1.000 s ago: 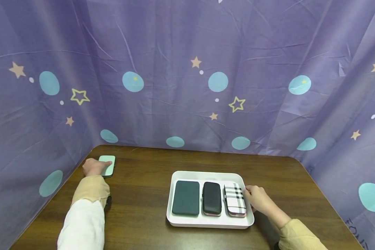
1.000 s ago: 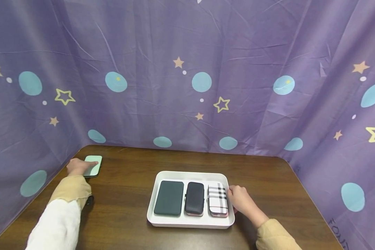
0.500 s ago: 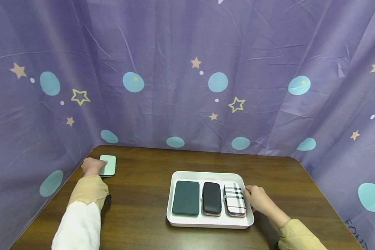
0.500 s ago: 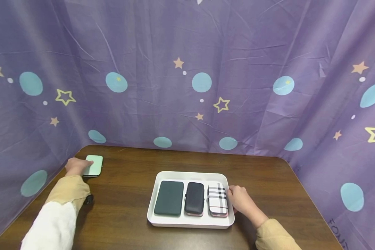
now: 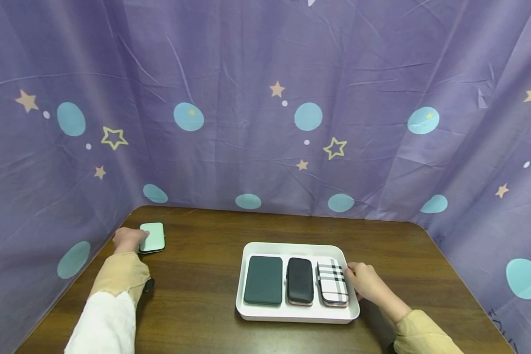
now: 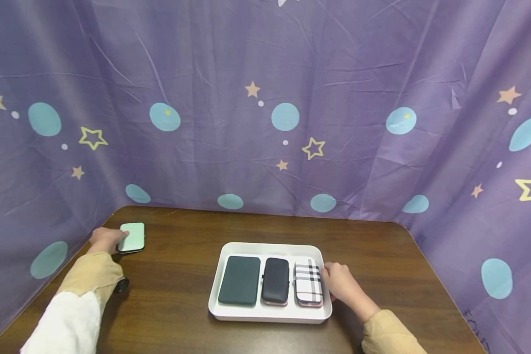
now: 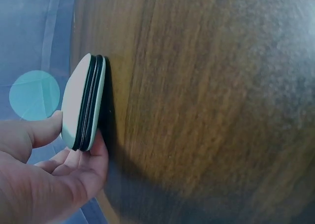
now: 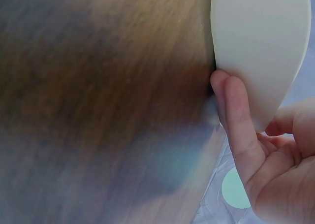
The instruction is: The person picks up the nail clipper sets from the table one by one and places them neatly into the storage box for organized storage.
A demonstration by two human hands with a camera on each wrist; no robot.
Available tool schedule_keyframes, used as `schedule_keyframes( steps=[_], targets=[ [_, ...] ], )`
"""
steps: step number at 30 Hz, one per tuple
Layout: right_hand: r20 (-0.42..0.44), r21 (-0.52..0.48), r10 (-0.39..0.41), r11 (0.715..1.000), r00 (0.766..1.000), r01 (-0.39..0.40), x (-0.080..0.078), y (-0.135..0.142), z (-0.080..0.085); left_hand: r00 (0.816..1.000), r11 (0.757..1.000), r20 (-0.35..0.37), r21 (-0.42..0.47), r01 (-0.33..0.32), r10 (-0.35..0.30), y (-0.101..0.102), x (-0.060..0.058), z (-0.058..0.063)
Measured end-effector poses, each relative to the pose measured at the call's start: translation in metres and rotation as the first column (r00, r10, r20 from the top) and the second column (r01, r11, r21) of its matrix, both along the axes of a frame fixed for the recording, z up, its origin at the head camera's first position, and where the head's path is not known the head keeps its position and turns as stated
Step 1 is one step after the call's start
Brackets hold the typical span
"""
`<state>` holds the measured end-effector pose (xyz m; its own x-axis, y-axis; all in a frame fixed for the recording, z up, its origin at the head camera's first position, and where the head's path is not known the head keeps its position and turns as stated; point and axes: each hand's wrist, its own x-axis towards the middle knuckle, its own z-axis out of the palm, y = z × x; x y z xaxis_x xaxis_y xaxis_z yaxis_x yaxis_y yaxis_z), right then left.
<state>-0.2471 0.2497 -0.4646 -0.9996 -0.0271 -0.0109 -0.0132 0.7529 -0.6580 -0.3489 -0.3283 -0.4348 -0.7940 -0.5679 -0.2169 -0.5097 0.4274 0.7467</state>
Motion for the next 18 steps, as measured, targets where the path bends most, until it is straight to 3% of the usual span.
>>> schedule_keyframes(
  steps=[6,13,18],
  targets=[
    [0.005,-0.005,-0.004,1.0,1.0,0.004,0.0,0.0,0.0,0.999,0.987,-0.045,0.159,-0.022,0.03,-0.007,-0.002,-0.007],
    [0.002,-0.013,0.006,1.0,1.0,-0.006,0.001,-0.001,0.002,0.997,0.944,-0.052,0.326,-0.042,0.062,-0.014,-0.006,-0.012],
    [0.002,-0.002,0.009,1.0,1.0,-0.009,0.001,-0.001,0.002,0.996,0.908,-0.078,0.419,-0.008,0.045,-0.009,-0.008,-0.011]
  ],
)
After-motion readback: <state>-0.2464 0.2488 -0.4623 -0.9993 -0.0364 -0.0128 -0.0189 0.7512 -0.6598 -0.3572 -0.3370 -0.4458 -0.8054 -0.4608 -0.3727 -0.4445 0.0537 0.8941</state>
